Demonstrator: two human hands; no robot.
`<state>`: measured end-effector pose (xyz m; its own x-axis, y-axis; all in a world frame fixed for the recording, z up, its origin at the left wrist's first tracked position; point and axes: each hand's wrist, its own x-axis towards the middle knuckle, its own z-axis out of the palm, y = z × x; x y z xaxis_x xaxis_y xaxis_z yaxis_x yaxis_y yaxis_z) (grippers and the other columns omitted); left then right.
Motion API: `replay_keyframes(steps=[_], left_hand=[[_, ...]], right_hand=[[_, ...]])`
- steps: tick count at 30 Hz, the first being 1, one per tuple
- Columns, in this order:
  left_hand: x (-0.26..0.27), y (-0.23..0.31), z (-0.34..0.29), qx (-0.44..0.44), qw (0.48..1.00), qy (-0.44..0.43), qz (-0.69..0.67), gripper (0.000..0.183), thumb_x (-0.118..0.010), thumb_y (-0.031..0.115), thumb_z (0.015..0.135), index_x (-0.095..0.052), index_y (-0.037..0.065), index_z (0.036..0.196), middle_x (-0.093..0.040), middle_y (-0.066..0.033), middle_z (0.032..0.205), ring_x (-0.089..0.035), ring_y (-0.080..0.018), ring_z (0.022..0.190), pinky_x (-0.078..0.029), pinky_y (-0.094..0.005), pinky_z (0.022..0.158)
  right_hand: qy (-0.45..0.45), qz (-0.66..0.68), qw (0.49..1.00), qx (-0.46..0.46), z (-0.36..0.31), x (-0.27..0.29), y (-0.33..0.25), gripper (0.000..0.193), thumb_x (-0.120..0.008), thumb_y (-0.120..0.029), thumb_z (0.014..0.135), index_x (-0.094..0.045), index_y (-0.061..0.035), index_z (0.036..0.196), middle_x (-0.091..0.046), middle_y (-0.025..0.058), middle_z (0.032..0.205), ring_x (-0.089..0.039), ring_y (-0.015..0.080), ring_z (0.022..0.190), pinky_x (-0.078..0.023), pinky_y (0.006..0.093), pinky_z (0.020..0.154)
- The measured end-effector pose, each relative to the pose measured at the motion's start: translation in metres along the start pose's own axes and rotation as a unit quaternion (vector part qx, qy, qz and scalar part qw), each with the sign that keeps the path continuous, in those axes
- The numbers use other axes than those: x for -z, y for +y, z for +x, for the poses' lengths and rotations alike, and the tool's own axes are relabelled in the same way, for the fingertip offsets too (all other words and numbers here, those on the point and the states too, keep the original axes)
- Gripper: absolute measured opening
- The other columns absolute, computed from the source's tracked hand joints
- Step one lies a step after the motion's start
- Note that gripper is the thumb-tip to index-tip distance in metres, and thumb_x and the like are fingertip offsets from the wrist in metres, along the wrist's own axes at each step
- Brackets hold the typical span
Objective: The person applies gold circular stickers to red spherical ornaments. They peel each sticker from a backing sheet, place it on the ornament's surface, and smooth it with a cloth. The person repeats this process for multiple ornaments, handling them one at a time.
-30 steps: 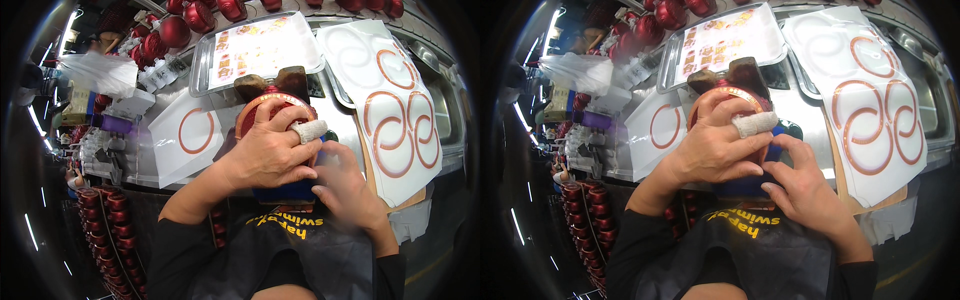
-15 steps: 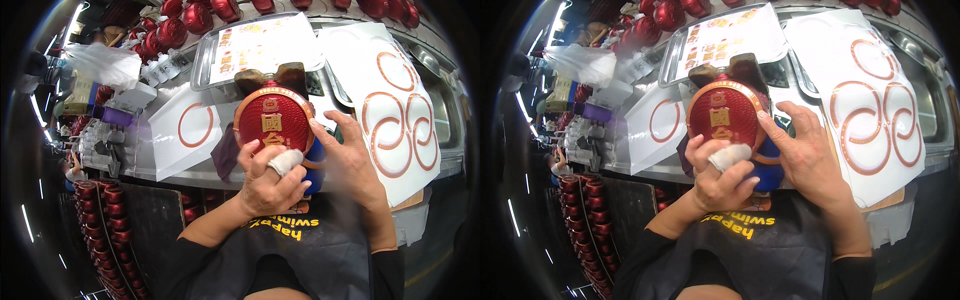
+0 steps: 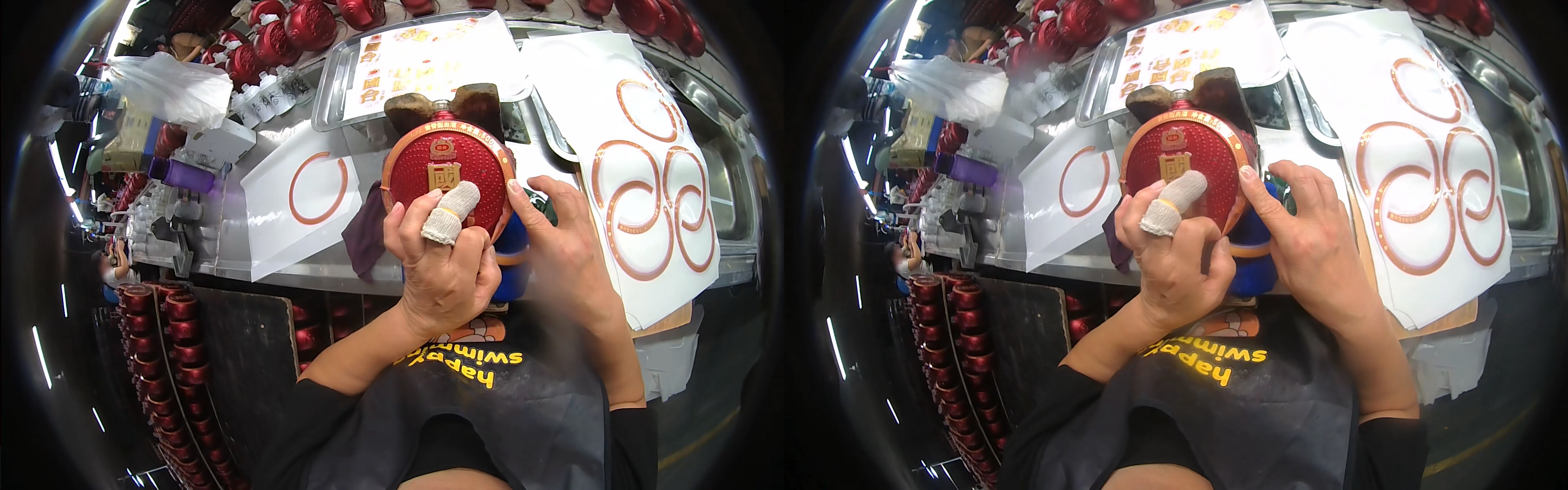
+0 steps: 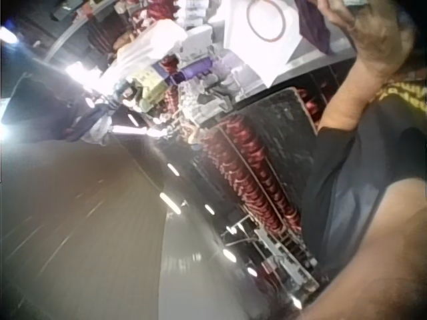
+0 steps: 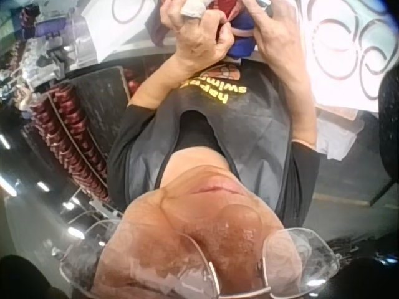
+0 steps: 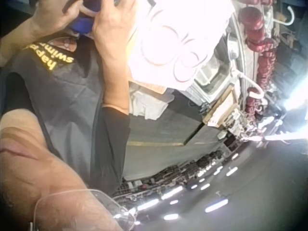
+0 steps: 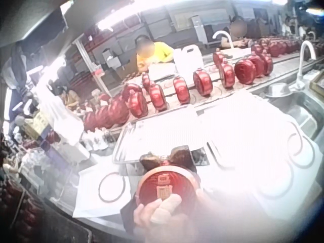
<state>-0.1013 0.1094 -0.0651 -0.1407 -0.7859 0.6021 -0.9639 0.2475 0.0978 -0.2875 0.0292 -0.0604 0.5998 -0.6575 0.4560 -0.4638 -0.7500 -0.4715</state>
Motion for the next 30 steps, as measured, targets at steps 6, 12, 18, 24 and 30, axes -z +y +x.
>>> replay_keyframes(steps=[6,12,18,24,30], left_hand=[[-0.005,0.003,-0.006,0.016,0.999,0.048,-0.015,0.027,-0.077,0.02,0.074,-0.06,0.013,0.094,-0.056,-0.0219,0.127,-0.039,-0.0422,0.132,-0.024,-0.061,0.11],[-0.01,0.005,-0.009,0.036,0.998,0.038,0.026,0.022,-0.073,0.019,0.077,-0.059,0.012,0.091,-0.059,-0.0207,0.13,-0.043,-0.0392,0.131,-0.022,-0.0626,0.11],[0.002,0.001,-0.016,0.006,0.995,0.099,0.014,0.018,-0.073,0.024,0.078,-0.06,0.013,0.086,-0.059,-0.0187,0.129,-0.043,-0.0377,0.131,-0.02,-0.0614,0.111],[-0.006,0.008,-0.01,0.05,0.998,0.015,0.025,0.032,-0.079,0.024,0.077,-0.057,0.014,0.099,-0.054,-0.0206,0.131,-0.039,-0.0415,0.133,-0.018,-0.062,0.112],[0.004,0.002,-0.018,0.008,0.998,0.03,0.062,0.023,-0.074,0.014,0.075,-0.06,0.017,0.092,-0.06,-0.015,0.122,-0.044,-0.0385,0.13,-0.019,-0.0613,0.113]], right_hand=[[0.001,-0.003,1.0,0.001,-0.003,-0.004,0.0,0.07,-0.066,0.004,0.079,-0.056,-0.0089,0.148,-0.054,0.019,0.127,-0.053,0.0375,0.118,-0.046,0.0473,0.101],[-0.007,-0.007,1.0,-0.006,-0.005,-0.007,0.0,0.072,-0.062,0.007,0.08,-0.054,-0.0093,0.15,-0.056,0.0187,0.124,-0.053,0.0372,0.118,-0.047,0.047,0.1],[-0.006,-0.026,1.0,0.0,-0.006,-0.009,0.0,0.071,-0.062,0.006,0.081,-0.053,-0.008,0.15,-0.058,0.0186,0.119,-0.054,0.0364,0.117,-0.047,0.0471,0.099],[-0.007,-0.022,1.0,-0.001,-0.008,-0.01,-0.003,0.067,-0.061,0.005,0.085,-0.052,-0.0071,0.151,-0.059,0.0171,0.116,-0.054,0.0355,0.116,-0.048,0.0467,0.098],[-0.012,-0.036,0.999,-0.011,-0.009,-0.01,-0.005,0.067,-0.061,0.004,0.086,-0.052,-0.0075,0.151,-0.059,0.0164,0.118,-0.054,0.0354,0.118,-0.048,0.046,0.096]])
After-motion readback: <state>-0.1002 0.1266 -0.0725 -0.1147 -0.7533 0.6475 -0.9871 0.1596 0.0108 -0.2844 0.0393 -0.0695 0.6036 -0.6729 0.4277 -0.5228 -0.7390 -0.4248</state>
